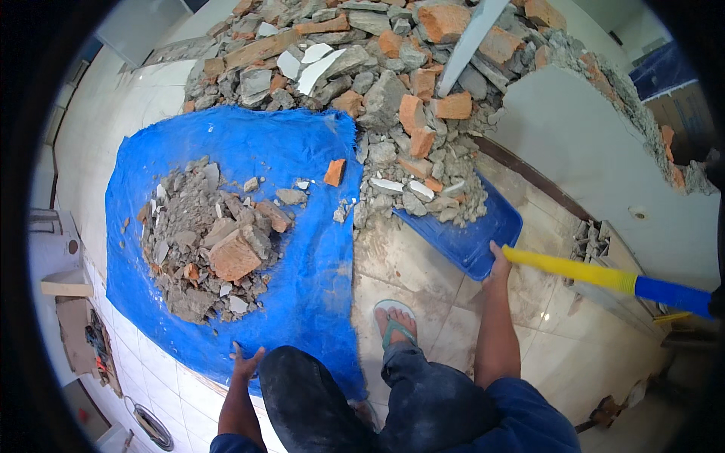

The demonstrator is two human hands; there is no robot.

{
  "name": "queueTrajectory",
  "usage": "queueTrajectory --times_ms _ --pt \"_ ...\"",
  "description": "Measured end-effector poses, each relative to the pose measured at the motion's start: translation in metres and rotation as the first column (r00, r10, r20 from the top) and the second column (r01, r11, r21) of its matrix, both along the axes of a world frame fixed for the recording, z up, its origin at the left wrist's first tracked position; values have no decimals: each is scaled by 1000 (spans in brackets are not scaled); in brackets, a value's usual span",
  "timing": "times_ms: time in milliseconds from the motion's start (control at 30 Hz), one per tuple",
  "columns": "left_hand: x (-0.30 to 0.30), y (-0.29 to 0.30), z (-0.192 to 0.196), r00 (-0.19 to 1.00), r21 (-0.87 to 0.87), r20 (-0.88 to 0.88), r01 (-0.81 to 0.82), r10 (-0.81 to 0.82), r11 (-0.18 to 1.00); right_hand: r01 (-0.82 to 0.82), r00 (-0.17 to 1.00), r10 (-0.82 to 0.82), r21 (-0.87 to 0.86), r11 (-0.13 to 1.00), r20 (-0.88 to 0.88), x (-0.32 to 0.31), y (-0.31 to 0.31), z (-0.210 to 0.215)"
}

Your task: The person uses a dustpan and broom to sweep construction debris from a tiled floor onto a blue tarp. They repeatedly gather rubble and transfer it onto the tarp, then lift the tarp to bundle the collected debris.

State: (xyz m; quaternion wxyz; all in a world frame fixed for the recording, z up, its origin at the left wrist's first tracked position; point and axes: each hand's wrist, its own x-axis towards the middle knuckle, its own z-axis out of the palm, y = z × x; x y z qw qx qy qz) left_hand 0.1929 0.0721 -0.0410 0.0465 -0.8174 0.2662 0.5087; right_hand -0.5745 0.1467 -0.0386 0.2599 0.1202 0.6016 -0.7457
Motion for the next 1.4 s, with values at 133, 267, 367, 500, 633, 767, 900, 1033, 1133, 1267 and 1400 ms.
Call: queueTrajectory --times_ms 133,267,367,500,633,767,900,1033,1133,1267,1400 --pt "-17 -7 22 993 -6 74 89 -89 996 -28 996 37 -112 993 84 29 29 19" --pt "-30 4 24 926 -118 249 318 -282 941 -108 986 121 -117 987 118 43 60 43" --pt "-37 12 20 873 -145 355 404 -334 903 -188 974 207 -179 966 94 50 69 63" --pt "-40 14 23 863 -140 385 406 -328 903 -228 969 241 -165 960 62 62 42 102" --pt "-44 17 32 859 -113 401 392 -319 913 -491 866 499 -247 835 -33 90 -36 156" --pt "-51 18 45 889 -133 373 334 -265 933 -644 765 636 -128 754 -103 147 -134 194" --pt "-55 16 64 930 -111 301 253 -210 961 -784 614 771 -14 621 -168 232 -241 216" --pt "-54 13 77 938 -94 283 236 -201 967 -900 355 861 117 420 -364 342 -341 239" --pt "-53 11 80 927 -91 294 270 -233 959 -873 306 905 292 390 -295 430 -395 262" --pt "-54 9 83 932 -88 283 260 -226 962 -751 91 924 584 309 -370 505 -431 300" --pt "-55 6 85 946 -67 258 219 -195 973 -645 -85 925 728 233 -371 520 -441 340"
